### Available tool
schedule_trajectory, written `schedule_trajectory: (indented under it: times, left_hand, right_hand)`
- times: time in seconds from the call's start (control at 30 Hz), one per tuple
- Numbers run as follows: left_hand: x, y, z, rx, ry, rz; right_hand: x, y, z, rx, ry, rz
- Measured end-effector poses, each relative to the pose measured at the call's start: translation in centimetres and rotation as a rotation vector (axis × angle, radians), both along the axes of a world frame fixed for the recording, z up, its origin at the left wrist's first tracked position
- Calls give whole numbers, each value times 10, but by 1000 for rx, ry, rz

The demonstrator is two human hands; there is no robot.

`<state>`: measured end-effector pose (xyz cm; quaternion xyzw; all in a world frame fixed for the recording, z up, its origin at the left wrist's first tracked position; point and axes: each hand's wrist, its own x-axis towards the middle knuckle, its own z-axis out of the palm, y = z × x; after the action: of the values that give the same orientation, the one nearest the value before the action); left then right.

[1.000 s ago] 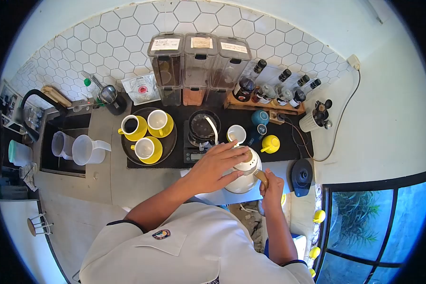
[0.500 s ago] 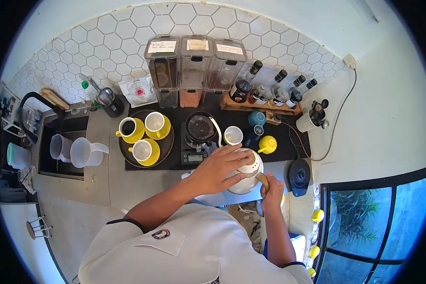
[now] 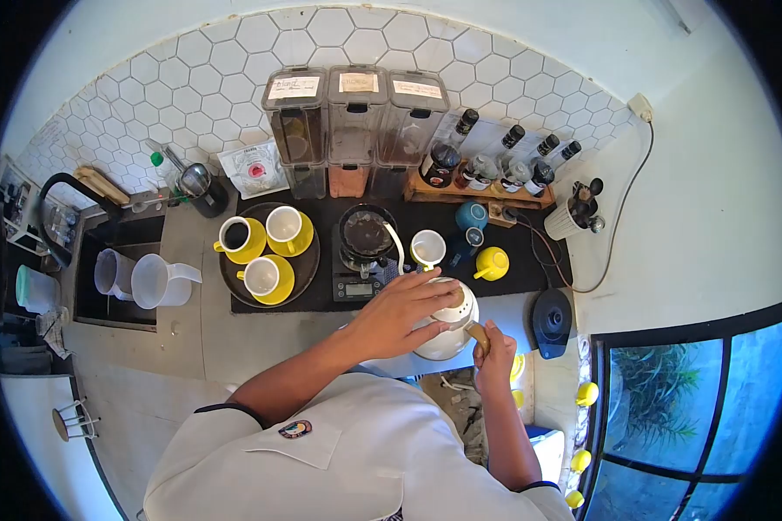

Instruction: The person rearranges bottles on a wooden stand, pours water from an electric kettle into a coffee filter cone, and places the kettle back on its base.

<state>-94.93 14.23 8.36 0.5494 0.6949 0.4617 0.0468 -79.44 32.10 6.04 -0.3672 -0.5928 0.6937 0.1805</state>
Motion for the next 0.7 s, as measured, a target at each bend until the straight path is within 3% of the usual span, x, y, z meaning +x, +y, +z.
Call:
schedule_trajectory:
  times: [0.7]
  left_hand:
    - [3,-19,-3,0,-46,52]
  right_hand:
    - [-6,-12,-4,10,-55,73]
